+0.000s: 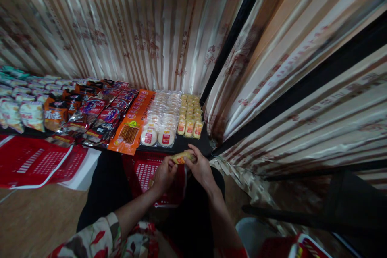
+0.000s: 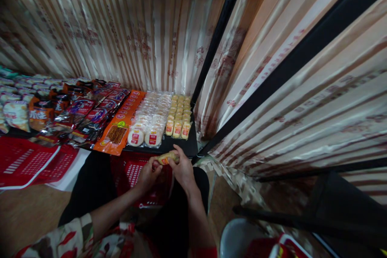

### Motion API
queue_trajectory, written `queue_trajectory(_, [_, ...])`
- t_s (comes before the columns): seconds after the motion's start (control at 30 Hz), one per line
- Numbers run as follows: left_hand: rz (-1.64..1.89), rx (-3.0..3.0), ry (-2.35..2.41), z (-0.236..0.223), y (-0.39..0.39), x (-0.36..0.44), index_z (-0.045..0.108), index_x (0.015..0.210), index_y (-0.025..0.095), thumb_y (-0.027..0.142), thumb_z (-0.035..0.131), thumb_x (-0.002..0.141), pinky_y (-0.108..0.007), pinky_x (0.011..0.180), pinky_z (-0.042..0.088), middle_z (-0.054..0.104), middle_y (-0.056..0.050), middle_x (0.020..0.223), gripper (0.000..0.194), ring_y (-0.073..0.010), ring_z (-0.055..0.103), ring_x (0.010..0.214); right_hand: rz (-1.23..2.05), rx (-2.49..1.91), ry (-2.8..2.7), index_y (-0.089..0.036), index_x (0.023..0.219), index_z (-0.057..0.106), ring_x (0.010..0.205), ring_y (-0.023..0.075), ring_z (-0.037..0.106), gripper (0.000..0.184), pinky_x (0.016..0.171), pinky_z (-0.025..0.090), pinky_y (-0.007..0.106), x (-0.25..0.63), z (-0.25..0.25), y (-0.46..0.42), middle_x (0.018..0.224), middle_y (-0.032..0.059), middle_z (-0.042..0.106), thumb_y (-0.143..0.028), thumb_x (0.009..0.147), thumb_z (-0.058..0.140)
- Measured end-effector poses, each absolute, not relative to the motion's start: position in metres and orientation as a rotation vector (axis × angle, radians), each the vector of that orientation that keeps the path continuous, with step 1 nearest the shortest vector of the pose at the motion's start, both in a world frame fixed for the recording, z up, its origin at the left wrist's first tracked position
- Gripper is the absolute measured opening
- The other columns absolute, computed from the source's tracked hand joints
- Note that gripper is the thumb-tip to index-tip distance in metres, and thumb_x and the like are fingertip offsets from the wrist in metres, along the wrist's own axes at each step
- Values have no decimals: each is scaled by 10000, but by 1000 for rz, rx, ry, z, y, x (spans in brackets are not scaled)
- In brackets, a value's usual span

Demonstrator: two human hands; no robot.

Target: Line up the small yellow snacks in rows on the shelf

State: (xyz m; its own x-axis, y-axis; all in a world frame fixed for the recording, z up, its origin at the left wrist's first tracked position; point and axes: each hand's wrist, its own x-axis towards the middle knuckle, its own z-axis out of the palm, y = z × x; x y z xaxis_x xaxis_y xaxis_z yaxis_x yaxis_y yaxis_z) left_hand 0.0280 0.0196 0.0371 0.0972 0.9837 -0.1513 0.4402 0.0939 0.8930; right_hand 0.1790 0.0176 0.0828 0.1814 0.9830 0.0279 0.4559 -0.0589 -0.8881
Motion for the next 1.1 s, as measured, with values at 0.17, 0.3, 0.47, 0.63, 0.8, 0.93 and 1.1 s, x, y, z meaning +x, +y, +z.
queue_trajectory(0.17, [741, 1642, 1485, 46, 18, 26, 591, 813, 206, 249, 488, 807, -272, 700, 404, 616, -22, 784, 111, -166, 567, 729, 609, -1721, -1615, -223, 1231, 491, 850, 180, 609, 492, 815, 471, 328, 186, 98, 34, 960, 17, 662, -241, 742, 538])
queue_trajectory(0.3, [949, 1815, 1302, 51, 18, 30, 586, 1017, 185, 146, 438, 802, -314, 942, 393, 550, -87, 1115, 263, -191, 522, 1045, 448, -1761, -1786, -227, 1246, 485, 858, 186, 593, 495, 813, 450, 320, 187, 106, 49, 955, 25, 653, -223, 753, 532])
queue_trajectory(0.47, [983, 1954, 1255, 55, 21, 39, 512, 1215, 167, 74, 387, 787, -369, 1065, 313, 394, -111, 1338, 456, -222, 393, 1233, 331, -1825, -1910, -187, 1266, 472, 888, 198, 595, 518, 813, 446, 312, 186, 115, 68, 981, 64, 648, -211, 754, 542])
queue_trajectory(0.63, [989, 2068, 1226, 54, 27, 48, 459, 1276, 140, 50, 391, 755, -398, 1087, 296, 335, -117, 1398, 533, -239, 309, 1302, 327, -1815, -1947, -164, 1262, 482, 947, 209, 591, 507, 833, 449, 318, 183, 121, 85, 1036, 88, 642, -211, 762, 555])
queue_trajectory(0.8, [854, 2150, 1313, 55, 34, 54, 452, 1269, 92, 43, 397, 722, -401, 1087, 310, 282, -128, 1440, 552, -243, 274, 1326, 353, -1791, -1915, -138, 1264, 478, 987, 213, 581, 496, 886, 438, 341, 180, 119, 96, 1072, 115, 634, -210, 778, 544])
queue_trajectory(0.93, [770, 2139, 1364, 58, 39, 57, 434, 1293, 120, 39, 410, 709, -364, 1089, 317, 255, -104, 1462, 589, -231, 276, 1332, 355, -1748, -1824, -144, 1246, 497, 969, 204, 591, 494, 875, 453, 340, 180, 112, 103, 1075, 115, 630, -186, 757, 555])
queue_trajectory(1.1, [704, 2098, 1370, 61, 44, 60, 411, 1313, 116, 54, 423, 705, -346, 1101, 295, 212, -95, 1485, 611, -232, 216, 1359, 374, -1680, -1699, -137, 1248, 489, 945, 202, 595, 516, 866, 474, 361, 180, 100, 105, 1097, 122, 617, -169, 736, 541])
